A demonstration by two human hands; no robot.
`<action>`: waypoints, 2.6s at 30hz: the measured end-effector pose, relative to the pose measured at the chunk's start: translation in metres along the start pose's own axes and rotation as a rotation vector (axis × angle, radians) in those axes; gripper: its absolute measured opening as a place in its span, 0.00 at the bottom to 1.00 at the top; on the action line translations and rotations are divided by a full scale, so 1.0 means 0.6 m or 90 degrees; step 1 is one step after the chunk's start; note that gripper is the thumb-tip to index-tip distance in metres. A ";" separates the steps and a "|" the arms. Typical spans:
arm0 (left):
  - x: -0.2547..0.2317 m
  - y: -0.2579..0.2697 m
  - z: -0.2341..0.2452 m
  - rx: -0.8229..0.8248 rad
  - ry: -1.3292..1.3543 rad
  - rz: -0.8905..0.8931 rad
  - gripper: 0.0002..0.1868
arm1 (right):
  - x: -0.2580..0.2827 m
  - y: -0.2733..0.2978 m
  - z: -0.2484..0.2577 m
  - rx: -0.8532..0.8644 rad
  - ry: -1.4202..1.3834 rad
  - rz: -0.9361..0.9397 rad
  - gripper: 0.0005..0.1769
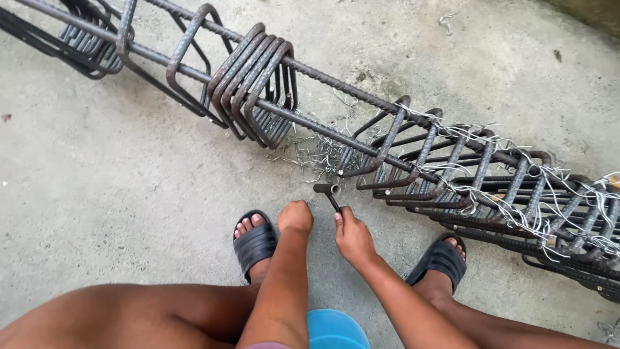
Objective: Tying rebar stirrups to longitudinal bars using wire and a manual twisting tool
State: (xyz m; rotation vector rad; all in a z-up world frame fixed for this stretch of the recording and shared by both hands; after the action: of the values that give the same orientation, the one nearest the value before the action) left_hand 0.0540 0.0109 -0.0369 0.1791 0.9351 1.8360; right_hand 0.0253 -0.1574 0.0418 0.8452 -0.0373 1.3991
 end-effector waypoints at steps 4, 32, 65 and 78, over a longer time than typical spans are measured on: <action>-0.005 0.008 0.002 -0.018 -0.041 -0.039 0.20 | -0.006 -0.020 -0.004 -0.010 0.060 0.026 0.21; -0.004 -0.019 -0.028 -0.040 -0.128 -0.086 0.18 | 0.010 -0.002 -0.011 0.022 0.046 0.008 0.20; 0.055 -0.024 -0.187 0.607 0.710 0.366 0.19 | -0.031 0.051 0.003 -0.012 -0.044 0.018 0.21; 0.057 -0.022 -0.195 0.508 0.707 0.326 0.13 | -0.025 0.017 -0.033 0.064 0.135 0.031 0.23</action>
State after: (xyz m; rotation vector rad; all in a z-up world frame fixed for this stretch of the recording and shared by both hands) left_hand -0.0125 -0.0185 -0.1358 -0.1740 2.5782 1.8611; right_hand 0.0042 -0.1600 0.0257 0.7778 0.1778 1.5406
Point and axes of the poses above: each hand's wrist, its own y-axis away from the middle knuckle, its own z-axis out of the back of the hand, x = y × z, the point moved 7 cm from there along -y, towards the middle knuckle, and after that the axes turned 5 degrees about -x, right-handed, at the moved point
